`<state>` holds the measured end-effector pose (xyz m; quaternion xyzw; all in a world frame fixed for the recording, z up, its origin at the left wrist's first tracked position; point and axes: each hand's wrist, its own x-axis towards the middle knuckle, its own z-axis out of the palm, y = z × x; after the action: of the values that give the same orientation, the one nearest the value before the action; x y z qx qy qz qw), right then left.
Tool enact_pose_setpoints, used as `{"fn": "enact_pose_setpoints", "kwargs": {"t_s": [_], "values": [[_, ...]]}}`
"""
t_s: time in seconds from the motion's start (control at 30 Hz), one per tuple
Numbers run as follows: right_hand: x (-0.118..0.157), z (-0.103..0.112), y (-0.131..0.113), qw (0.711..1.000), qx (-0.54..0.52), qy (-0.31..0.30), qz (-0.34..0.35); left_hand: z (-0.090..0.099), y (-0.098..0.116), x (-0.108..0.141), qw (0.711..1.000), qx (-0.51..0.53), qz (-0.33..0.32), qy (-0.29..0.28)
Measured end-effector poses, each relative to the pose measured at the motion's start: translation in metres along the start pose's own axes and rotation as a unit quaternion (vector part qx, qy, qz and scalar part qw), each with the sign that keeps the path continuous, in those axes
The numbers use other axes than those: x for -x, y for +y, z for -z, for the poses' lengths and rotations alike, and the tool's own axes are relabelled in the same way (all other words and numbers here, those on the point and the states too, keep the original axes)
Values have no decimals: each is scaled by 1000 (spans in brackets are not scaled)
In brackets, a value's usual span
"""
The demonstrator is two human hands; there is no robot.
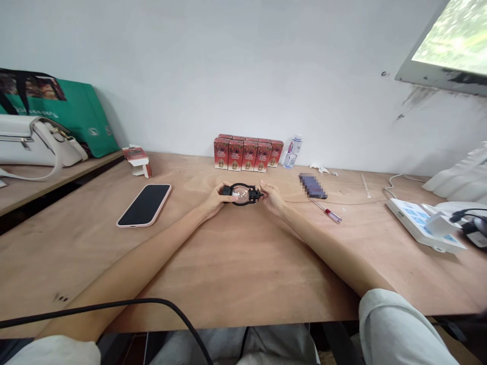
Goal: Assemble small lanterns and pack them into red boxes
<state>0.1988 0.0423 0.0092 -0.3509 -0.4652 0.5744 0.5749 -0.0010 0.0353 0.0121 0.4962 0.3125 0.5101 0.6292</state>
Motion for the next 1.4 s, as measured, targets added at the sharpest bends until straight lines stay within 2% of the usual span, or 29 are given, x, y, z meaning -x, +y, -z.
{"fn": "enact_pose_setpoints", "kwargs": {"t_s": [0.13,0.2,0.27,0.4,0.53,0.63,0.7,0.8,0.87,0.93,0.97,1.03,1.07,1.1,1.13,1.17,1.2,1.27,1.33,1.37,1.4], "values": [[-3,3,-10,996,41,75,23,-9,-3,1,997,-35,-21,61],[-4,5,-16,994,47,90,40,-12,-3,1,995,-50,-24,83],[-5,7,-20,996,23,74,39,-14,-2,1,996,-37,-13,85],[-5,6,-18,1000,-9,27,-13,-11,1,1,999,13,16,50],[-6,4,-12,999,4,40,-20,-10,2,2,999,5,26,39],[-7,7,-16,998,12,65,-4,-12,-1,2,998,-17,-1,68],[-7,10,-24,994,44,95,23,-15,-4,1,994,-48,-26,96],[-3,7,-37,975,154,143,69,-18,-7,0,986,-91,-54,127],[5,-4,-42,955,244,128,108,-17,-10,-2,981,-99,-70,151],[18,-21,-42,920,346,49,174,-15,-13,-3,978,-86,-78,174],[26,-31,-40,891,405,-9,205,-14,-14,-4,978,-75,-79,180],[43,-49,-32,798,536,-113,251,-11,-17,-6,979,-50,-84,181],[50,-57,-27,750,589,-137,268,-10,-17,-7,980,-37,-87,177],[55,-63,-22,716,623,-142,280,-9,-18,-7,981,-23,-90,172],[59,-66,-18,693,643,-145,292,-9,-18,-8,981,-9,-93,169],[61,-68,-14,685,647,-138,307,-9,-18,-8,981,3,-94,168],[61,-68,-12,691,636,-116,323,-8,-17,-9,981,14,-94,170],[54,-64,-11,741,574,-27,346,-9,-16,-9,979,25,-87,180],[41,-58,-11,821,466,74,320,-10,-15,-8,979,21,-82,186],[34,-54,-11,864,402,100,286,-12,-15,-7,980,11,-83,180],[27,-52,-10,904,339,95,242,-13,-16,-6,982,-4,-87,170]]}}
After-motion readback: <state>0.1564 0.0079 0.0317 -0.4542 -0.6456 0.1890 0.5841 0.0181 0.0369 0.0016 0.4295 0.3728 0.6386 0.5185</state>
